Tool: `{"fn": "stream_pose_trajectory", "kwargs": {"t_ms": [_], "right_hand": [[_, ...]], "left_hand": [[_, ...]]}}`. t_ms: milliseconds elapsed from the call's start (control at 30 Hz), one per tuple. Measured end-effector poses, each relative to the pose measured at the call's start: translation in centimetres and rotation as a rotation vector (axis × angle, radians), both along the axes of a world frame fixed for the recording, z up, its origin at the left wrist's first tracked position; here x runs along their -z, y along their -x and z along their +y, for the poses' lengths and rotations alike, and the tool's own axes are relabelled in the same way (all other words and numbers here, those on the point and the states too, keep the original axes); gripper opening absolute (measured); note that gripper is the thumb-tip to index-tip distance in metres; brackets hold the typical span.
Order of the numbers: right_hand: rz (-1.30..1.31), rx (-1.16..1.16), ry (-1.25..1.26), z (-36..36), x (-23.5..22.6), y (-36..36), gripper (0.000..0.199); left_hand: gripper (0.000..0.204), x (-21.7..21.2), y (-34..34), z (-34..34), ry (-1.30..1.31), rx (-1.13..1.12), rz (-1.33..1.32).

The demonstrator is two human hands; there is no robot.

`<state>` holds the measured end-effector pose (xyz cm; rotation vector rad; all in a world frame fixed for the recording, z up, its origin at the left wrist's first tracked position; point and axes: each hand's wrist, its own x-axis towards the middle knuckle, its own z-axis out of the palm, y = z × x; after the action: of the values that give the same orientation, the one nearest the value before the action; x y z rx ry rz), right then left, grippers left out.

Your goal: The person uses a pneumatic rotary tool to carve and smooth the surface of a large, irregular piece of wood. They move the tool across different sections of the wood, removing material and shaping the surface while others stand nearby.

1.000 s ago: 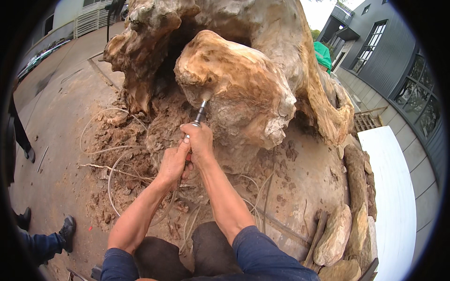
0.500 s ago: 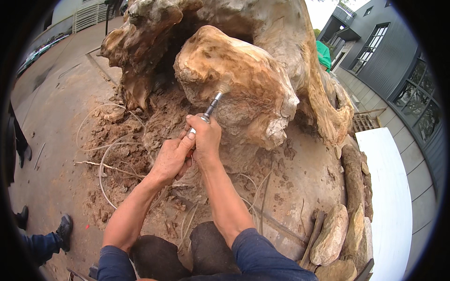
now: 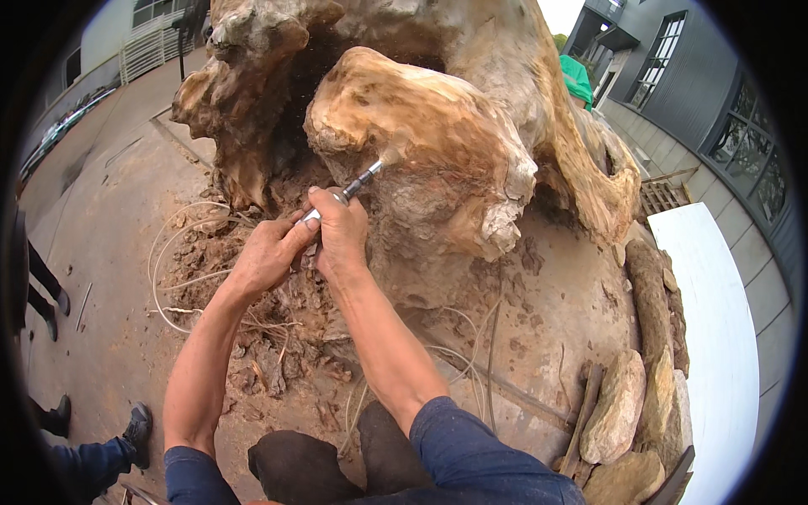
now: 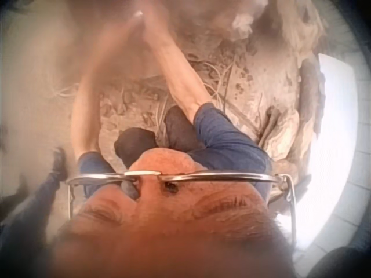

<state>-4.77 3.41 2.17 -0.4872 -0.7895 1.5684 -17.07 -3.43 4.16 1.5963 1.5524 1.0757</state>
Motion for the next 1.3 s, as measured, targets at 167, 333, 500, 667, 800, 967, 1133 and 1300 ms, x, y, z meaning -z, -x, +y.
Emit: {"fn": "stream_pose_trajectory", "kwargs": {"t_ms": [167, 333, 500, 667, 800, 967, 1133, 1300], "right_hand": [[-0.033, -0.009, -0.01, 0.7, 0.7, -0.1, 0.013], [-0.072, 0.001, -0.021, 0.7, 1.2, -0.2, 0.015], [-0.031, 0.043, -0.034, 0.7, 0.0, -0.6, 0.019], [-0.075, 0.043, 0.0, 0.5, 0.7, -0.4, 0.017], [-0.114, 0.017, -0.004, 0.8, 0.9, -0.3, 0.015], [-0.152, 0.045, -0.005, 0.3, 0.6, -0.1, 0.015], [-0.09, 0.05, -0.013, -0.5, -0.6, -0.2, 0.015], [-0.161, 0.047, 0.01, -0.4, 1.4, 0.5, 0.016]], "left_hand": [[0.067, 1.9, 0.0, 0.9, -0.111, -0.031, 0.053], [0.067, 2.9, -0.5, 0.6, -0.116, -0.041, 0.021], [0.065, 1.2, -1.4, 0.5, -0.142, -0.056, 0.034], [0.066, 2.1, -1.1, 0.5, -0.098, -0.044, 0.058], [0.069, 1.9, -1.3, 0.0, -0.012, -0.069, 0.058], [0.073, 3.0, -0.9, 0.1, -0.084, -0.078, 0.038], [0.068, 2.4, -0.6, 0.5, -0.033, -0.048, 0.049], [0.074, 4.9, 0.0, 0.3, -0.039, -0.064, -0.001]]}}
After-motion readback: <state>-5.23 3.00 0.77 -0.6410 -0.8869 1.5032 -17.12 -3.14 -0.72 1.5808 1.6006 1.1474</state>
